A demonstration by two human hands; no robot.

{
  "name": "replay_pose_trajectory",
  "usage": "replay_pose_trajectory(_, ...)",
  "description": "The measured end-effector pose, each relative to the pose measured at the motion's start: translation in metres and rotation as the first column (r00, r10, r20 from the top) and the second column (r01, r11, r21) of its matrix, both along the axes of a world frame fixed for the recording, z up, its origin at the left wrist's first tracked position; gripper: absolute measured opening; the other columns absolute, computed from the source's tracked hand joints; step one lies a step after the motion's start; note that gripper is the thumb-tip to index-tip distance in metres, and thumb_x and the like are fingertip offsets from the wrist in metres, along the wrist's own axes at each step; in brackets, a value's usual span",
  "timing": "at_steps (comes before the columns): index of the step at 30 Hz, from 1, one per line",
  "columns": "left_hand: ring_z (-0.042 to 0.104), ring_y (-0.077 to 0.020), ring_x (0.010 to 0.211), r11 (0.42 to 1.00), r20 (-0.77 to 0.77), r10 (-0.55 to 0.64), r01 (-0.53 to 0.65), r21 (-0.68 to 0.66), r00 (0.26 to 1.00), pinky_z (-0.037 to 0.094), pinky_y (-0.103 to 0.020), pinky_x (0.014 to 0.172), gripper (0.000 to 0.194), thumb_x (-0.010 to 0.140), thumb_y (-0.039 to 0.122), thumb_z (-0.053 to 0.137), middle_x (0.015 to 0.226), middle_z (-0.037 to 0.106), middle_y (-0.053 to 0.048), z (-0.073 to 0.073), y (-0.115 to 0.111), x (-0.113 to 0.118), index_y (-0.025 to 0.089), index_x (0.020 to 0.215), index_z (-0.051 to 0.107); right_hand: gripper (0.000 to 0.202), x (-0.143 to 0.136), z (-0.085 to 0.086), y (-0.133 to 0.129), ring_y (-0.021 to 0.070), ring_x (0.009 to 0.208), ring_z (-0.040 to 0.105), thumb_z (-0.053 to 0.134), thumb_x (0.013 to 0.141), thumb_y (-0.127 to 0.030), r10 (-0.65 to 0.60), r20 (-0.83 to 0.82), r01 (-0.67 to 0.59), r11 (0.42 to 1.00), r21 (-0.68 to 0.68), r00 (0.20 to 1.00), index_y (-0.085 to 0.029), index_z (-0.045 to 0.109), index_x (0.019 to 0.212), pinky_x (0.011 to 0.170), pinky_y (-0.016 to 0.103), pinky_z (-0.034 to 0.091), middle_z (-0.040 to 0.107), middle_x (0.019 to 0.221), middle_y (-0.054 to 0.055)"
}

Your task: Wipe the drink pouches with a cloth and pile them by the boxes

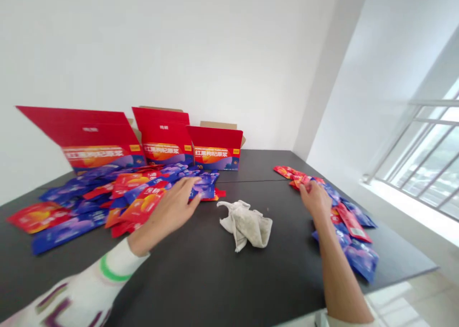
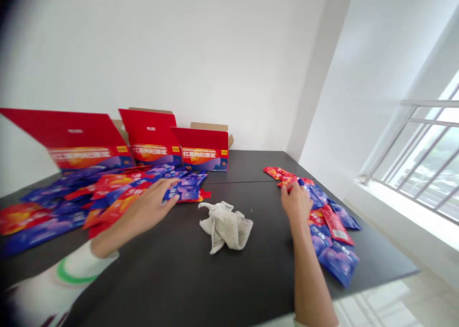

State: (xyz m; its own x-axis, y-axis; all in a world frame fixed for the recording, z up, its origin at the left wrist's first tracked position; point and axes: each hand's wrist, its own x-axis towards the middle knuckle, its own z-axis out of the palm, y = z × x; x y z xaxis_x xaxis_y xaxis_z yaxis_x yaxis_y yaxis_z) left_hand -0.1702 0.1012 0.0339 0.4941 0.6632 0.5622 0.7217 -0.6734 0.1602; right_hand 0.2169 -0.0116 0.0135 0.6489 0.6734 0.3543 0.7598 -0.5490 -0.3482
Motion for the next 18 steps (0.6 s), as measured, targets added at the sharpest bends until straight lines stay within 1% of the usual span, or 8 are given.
replay_pose_trajectory(2,0.046,-0.0241,0.118,0.993,-0.031,-0.106,0.105,-0.048,0.994,0.037,-0.039,0.101,0.04,0.088,0.035,0.039,0.127,0.05,-0.008,-0.005,-0.01,0.015,0.02,0.126,0.043,0.059,0.043,-0.011,-0.028,0.04,0.116,0.042,0.037,0.08,-0.056,-0.24,-0.035,0.236,0.968,-0.081,0.97,-0.012,0.054,0.115,0.088,0.056,0.032,0.048,0.12,0.024)
replay_pose_trajectory(3,0.047,-0.0238,0.118,0.986,-0.038,-0.15,0.146,-0.079,0.988,0.038,-0.039,0.1,0.039,0.088,0.035,0.039,0.126,0.051,-0.008,-0.008,-0.012,0.02,0.02,0.123,0.045,0.068,0.062,-0.019,-0.04,0.0421,0.12,0.037,0.044,0.074,-0.06,-0.296,-0.051,0.288,0.949,-0.129,0.954,-0.012,0.051,0.12,0.09,0.058,0.03,0.043,0.126,0.025)
replay_pose_trajectory(5,0.049,-0.0234,0.115,0.972,-0.022,-0.198,0.193,-0.135,0.98,0.04,-0.038,0.099,0.035,0.088,0.035,0.039,0.123,0.053,-0.007,-0.017,-0.014,0.027,0.021,0.118,0.05,0.082,0.093,-0.037,-0.056,0.0404,0.127,0.029,0.045,0.069,-0.068,-0.301,-0.065,0.271,0.919,-0.287,0.951,-0.019,0.038,0.134,0.094,0.056,0.029,0.032,0.139,0.02)
replay_pose_trajectory(7,0.051,-0.0231,0.113,0.964,0.009,-0.207,0.206,-0.167,0.978,0.041,-0.038,0.097,0.033,0.089,0.035,0.038,0.12,0.055,-0.007,-0.027,-0.012,0.03,0.021,0.115,0.052,0.083,0.112,-0.05,-0.061,0.0383,0.127,0.03,0.044,0.069,-0.07,-0.273,-0.053,0.24,0.908,-0.343,0.96,-0.025,0.033,0.137,0.093,0.053,0.032,0.034,0.139,0.016)
replay_pose_trajectory(9,0.052,-0.0228,0.112,0.963,0.03,-0.203,0.205,-0.177,0.979,0.041,-0.039,0.097,0.033,0.088,0.034,0.038,0.119,0.056,-0.006,-0.037,-0.01,0.031,0.021,0.115,0.052,0.081,0.121,-0.056,-0.058,0.0374,0.125,0.034,0.046,0.07,-0.068,-0.267,-0.024,0.243,0.907,-0.344,0.963,-0.024,0.034,0.137,0.09,0.051,0.036,0.04,0.135,0.017)
replay_pose_trajectory(11,0.052,-0.0227,0.111,0.963,0.039,-0.202,0.206,-0.176,0.979,0.041,-0.038,0.097,0.033,0.088,0.034,0.039,0.119,0.056,-0.006,-0.046,-0.01,0.031,0.021,0.115,0.051,0.078,0.123,-0.055,-0.051,0.0376,0.123,0.038,0.048,0.071,-0.064,-0.28,0.005,0.265,0.905,-0.332,0.96,-0.018,0.041,0.133,0.088,0.049,0.038,0.044,0.13,0.021)
replay_pose_trajectory(15,0.053,-0.0227,0.111,0.961,0.043,-0.219,0.223,-0.165,0.975,0.041,-0.037,0.097,0.033,0.088,0.036,0.042,0.119,0.057,-0.007,-0.056,-0.016,0.027,0.022,0.116,0.052,0.048,0.116,-0.05,-0.043,0.0335,0.112,0.05,0.047,0.079,-0.048,-0.237,0.029,0.233,0.915,-0.33,0.971,-0.014,0.061,0.11,0.084,0.043,0.041,0.058,0.114,0.021)
replay_pose_trajectory(18,0.052,-0.0219,0.113,0.96,0.015,-0.235,0.234,-0.154,0.972,0.041,-0.036,0.098,0.034,0.089,0.036,0.04,0.121,0.056,-0.007,-0.059,-0.021,0.021,0.022,0.118,0.052,0.034,0.111,-0.048,-0.049,0.0291,0.1,0.059,0.041,0.084,-0.03,-0.188,0.044,0.192,0.924,-0.331,0.981,-0.011,0.068,0.095,0.08,0.038,0.043,0.064,0.1,0.021)
